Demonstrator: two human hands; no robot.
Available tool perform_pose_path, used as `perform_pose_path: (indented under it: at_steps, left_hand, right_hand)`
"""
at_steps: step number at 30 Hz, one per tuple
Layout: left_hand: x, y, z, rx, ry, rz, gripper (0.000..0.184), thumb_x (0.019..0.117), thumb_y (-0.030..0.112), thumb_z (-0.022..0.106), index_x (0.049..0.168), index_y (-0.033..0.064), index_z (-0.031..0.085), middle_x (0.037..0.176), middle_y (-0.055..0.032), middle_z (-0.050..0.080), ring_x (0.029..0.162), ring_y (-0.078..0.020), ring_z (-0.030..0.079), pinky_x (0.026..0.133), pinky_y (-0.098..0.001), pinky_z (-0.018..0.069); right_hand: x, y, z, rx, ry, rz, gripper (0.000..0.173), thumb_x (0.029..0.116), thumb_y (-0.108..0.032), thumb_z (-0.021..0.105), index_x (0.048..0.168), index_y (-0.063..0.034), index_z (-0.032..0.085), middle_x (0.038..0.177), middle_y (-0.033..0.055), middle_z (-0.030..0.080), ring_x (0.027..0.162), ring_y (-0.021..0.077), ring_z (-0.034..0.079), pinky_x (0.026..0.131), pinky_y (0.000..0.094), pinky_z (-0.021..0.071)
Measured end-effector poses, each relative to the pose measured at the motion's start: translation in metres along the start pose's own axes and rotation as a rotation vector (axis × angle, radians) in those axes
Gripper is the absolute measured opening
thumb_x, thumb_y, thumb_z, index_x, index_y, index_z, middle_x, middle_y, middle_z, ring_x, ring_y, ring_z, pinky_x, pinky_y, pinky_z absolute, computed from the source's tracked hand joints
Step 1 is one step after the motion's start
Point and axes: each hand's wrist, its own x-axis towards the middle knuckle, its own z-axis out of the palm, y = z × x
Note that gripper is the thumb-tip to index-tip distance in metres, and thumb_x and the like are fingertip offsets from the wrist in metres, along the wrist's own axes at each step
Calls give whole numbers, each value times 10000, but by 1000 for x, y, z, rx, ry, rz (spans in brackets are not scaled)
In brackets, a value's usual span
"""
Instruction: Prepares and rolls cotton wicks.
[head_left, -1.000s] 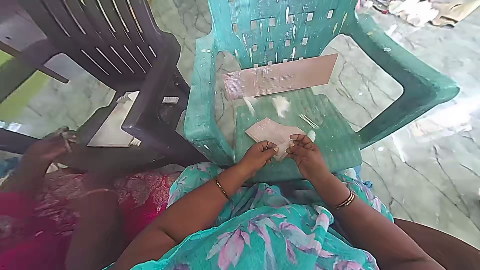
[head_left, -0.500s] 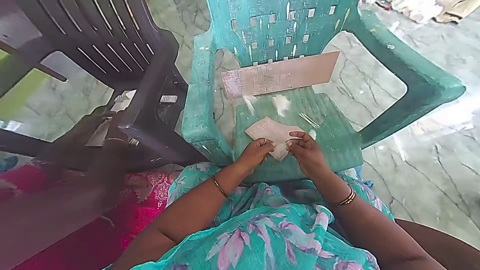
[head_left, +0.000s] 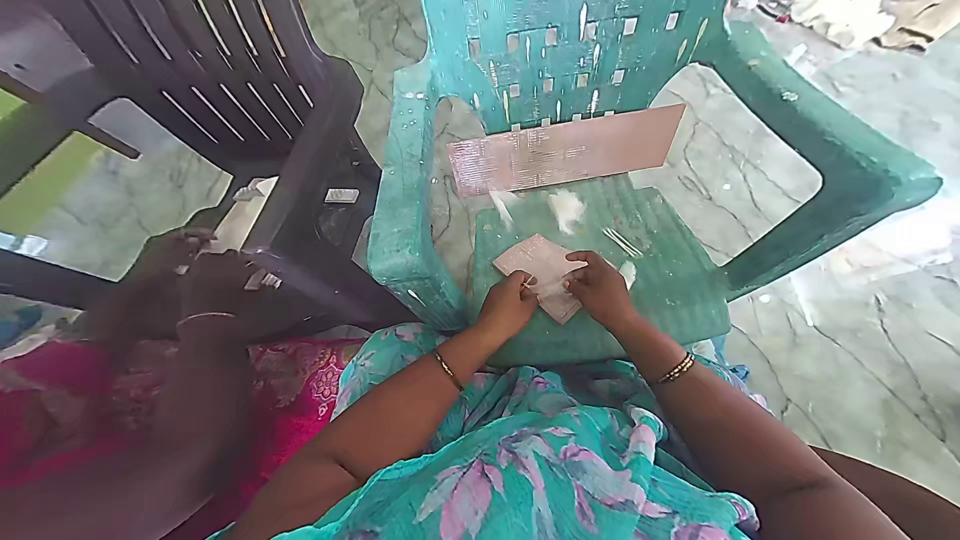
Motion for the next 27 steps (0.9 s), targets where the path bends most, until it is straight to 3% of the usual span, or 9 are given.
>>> perform_pose_path:
  at_steps: [3, 5, 7, 10, 12, 16, 20, 24, 27]
  left_hand:
    - [1, 1, 0, 119, 5, -28, 516, 1055, 221, 587, 1492, -13, 446, 1278, -243, 621, 1200, -369, 605, 1050, -530, 480]
    - [-5, 8, -4, 199, -27, -54, 499, 1090, 158, 474, 1565, 29, 389, 1425, -270, 492, 1283, -385, 541, 1083, -508, 463]
    - [-12, 14, -8, 267, -59, -69, 501, 1078, 81, 455, 1575, 56, 395, 1461, -266, 449, 1306, -378, 521, 1092, -490, 459]
    - [-11, 13, -11, 306, -76, -45, 431, 1057, 49, 484, 1484, 67, 543, 1432, -238, 534, 1331, -357, 530, 1123, -493, 433]
    - [-9, 10, -10, 291, -61, -23, 318, 1056, 72, 521, 1352, 44, 633, 1300, -211, 619, 1219, -342, 603, 1064, -502, 475]
    - [-8, 9, -9, 263, -56, -47, 184, 1029, 67, 569, 1170, -15, 654, 1198, -206, 650, 1150, -338, 634, 1018, -513, 505]
    - [-8, 6, -5, 295, -30, -62, 212, 1029, 76, 560, 1191, -27, 651, 1203, -220, 652, 1171, -353, 632, 1030, -522, 501]
    - [-9, 5, -5, 305, -2, -42, 194, 1024, 63, 562, 1165, -36, 653, 1179, -214, 652, 1146, -347, 633, 1020, -509, 505]
    - [-13, 6, -7, 323, -44, -52, 205, 1030, 96, 583, 1165, -43, 653, 1187, -220, 648, 1157, -351, 629, 1023, -516, 501]
  right_hand:
    - [9, -4, 5, -176, 31, -66, 428, 967, -11, 643, 1383, -38, 542, 1024, 151, 737, 839, 272, 722, 778, 470, 586]
    - [10, -7, 5, -230, 36, -81, 428, 971, -8, 635, 1387, -30, 537, 1098, 190, 707, 914, 313, 721, 819, 486, 589]
    - [10, -7, 1, -263, 29, -80, 439, 975, -13, 637, 1400, -31, 528, 1187, 216, 676, 981, 343, 713, 853, 504, 586]
    - [8, -3, -6, -256, 62, -73, 453, 962, -6, 648, 1401, -37, 540, 1248, 217, 647, 994, 332, 703, 847, 486, 586]
    - [7, 1, -10, -280, 92, -91, 428, 966, 5, 628, 1386, -26, 553, 1283, 222, 628, 1034, 340, 685, 870, 485, 574]
    - [8, 3, -12, -380, 77, -169, 356, 984, 22, 572, 1333, -35, 614, 1328, 226, 616, 1192, 387, 625, 982, 547, 522]
    - [15, 13, 5, -482, -87, -419, 390, 973, 18, 553, 1350, -48, 629, 1434, 181, 582, 1358, 383, 528, 1112, 610, 411]
    - [11, 15, 16, -689, -335, -442, 587, 1095, -409, 367, 1605, -120, 348, 1681, 80, 301, 1575, 275, 209, 1212, 688, 91]
    - [-3, 12, 9, -747, -436, -394, 689, 1087, -501, 331, 1639, -98, 238, 1713, 91, 204, 1594, 255, 129, 1209, 698, 7]
